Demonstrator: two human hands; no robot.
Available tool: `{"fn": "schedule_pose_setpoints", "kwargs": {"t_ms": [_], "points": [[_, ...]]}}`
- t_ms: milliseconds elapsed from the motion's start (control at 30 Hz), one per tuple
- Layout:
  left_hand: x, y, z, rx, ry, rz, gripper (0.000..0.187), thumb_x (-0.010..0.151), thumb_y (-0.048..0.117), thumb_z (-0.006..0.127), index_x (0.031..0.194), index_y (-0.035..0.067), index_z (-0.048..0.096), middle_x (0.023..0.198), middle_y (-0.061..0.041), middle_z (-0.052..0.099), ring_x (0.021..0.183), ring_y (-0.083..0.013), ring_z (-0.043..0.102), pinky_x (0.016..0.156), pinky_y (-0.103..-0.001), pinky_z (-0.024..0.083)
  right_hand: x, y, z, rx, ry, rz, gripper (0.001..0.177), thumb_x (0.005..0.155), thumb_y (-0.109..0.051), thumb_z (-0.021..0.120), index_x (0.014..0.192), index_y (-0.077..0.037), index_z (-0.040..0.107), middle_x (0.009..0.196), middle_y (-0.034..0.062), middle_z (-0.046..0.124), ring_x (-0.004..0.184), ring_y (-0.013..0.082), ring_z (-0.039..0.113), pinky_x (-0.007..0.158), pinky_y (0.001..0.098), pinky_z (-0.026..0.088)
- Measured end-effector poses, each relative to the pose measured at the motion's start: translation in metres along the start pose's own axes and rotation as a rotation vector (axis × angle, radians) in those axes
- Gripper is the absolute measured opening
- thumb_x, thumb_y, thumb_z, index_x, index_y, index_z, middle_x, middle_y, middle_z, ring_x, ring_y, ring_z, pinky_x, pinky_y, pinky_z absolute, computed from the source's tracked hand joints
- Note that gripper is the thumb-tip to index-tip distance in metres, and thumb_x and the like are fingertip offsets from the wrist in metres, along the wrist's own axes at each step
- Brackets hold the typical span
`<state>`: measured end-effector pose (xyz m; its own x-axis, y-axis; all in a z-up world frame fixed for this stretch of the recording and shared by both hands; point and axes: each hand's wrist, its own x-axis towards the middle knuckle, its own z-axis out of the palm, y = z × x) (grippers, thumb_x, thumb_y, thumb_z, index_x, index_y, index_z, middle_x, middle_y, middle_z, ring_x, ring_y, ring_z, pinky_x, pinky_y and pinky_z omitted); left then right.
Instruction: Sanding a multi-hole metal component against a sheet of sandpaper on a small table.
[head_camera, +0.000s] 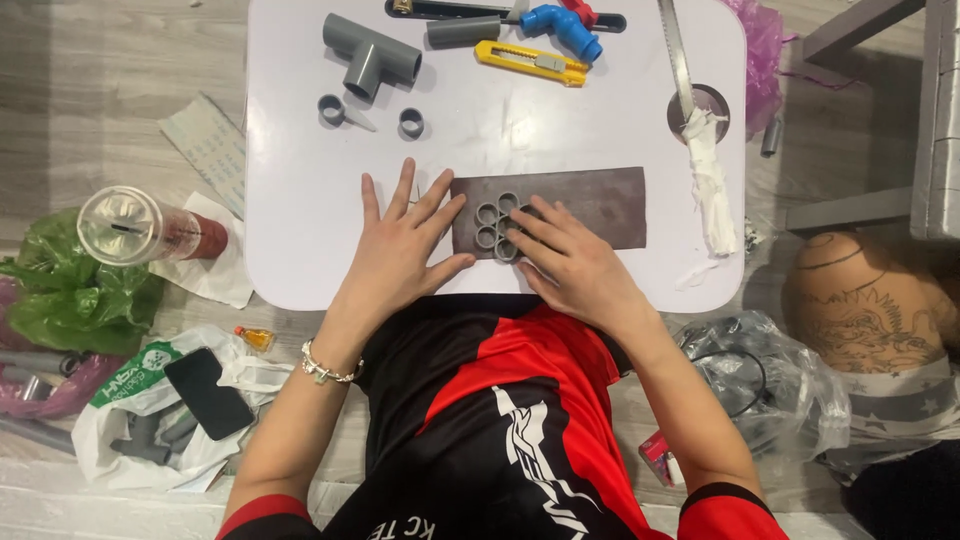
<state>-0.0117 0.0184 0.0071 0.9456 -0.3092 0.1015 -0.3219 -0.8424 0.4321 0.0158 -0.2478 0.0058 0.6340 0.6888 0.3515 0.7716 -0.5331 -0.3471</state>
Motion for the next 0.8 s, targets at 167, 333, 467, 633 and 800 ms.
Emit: {"fn": "schedule_pose_setpoints", "kwargs": {"t_ms": [167,333,467,633,800], "points": [[0.005,-0.002,0.003,0.019,0.016,0.054,0.076,0.096,0.062,0.068,0.149,0.009,0.062,0.161,-0.014,0.054,0.155,-0.0482,0.031,0.115,-0.083,0.009,-0.014,0.021,-0.009,-0.148,0.085,0.137,0.035,0.1,-0.021,0.075,0.133,-0.01,0.074,0.137,0.0124,0.07,0.138,0.0384,0.058,0.121,0.0523,0.04],[0.007,-0.006,0.008,0.047,-0.056,0.032,0.077,0.095,0.065,0.067,0.151,0.013,0.062,0.16,-0.008,0.056,0.157,-0.0432,0.031,0.115,-0.084,0.004,-0.036,0.035,-0.025,-0.255,0.029,0.335,0.022,0.101,-0.027,0.076,0.121,-0.02,0.081,0.146,0.0113,0.061,0.146,0.0442,0.047,0.124,0.0593,0.033],[0.007,-0.005,0.006,0.043,-0.077,0.007,0.077,0.094,0.067,0.066,0.151,0.015,0.062,0.16,-0.006,0.055,0.159,-0.0417,0.028,0.116,-0.084,0.002,-0.028,0.032,-0.028,-0.218,0.019,0.403,0.023,0.103,-0.026,0.075,0.123,-0.018,0.08,0.149,0.0118,0.057,0.148,0.0444,0.043,0.125,0.0593,0.031],[0.006,-0.008,0.009,0.02,-0.068,-0.003,0.073,0.096,0.064,0.065,0.151,0.016,0.062,0.161,-0.004,0.054,0.159,-0.0387,0.028,0.118,-0.081,-0.001,-0.028,0.031,-0.026,-0.199,-0.009,0.363,0.018,0.1,-0.03,0.078,0.112,-0.017,0.082,0.153,0.008,0.058,0.151,0.0412,0.042,0.127,0.0537,0.032],[0.007,-0.009,0.01,0.031,-0.066,0.023,0.073,0.096,0.065,0.065,0.152,0.017,0.061,0.161,-0.004,0.054,0.159,-0.0396,0.028,0.117,-0.082,0.0,-0.008,0.028,-0.012,-0.145,-0.051,0.267,0.029,0.1,-0.034,0.075,0.127,-0.021,0.077,0.157,0.0109,0.051,0.151,0.0478,0.037,0.124,0.0617,0.032]]}}
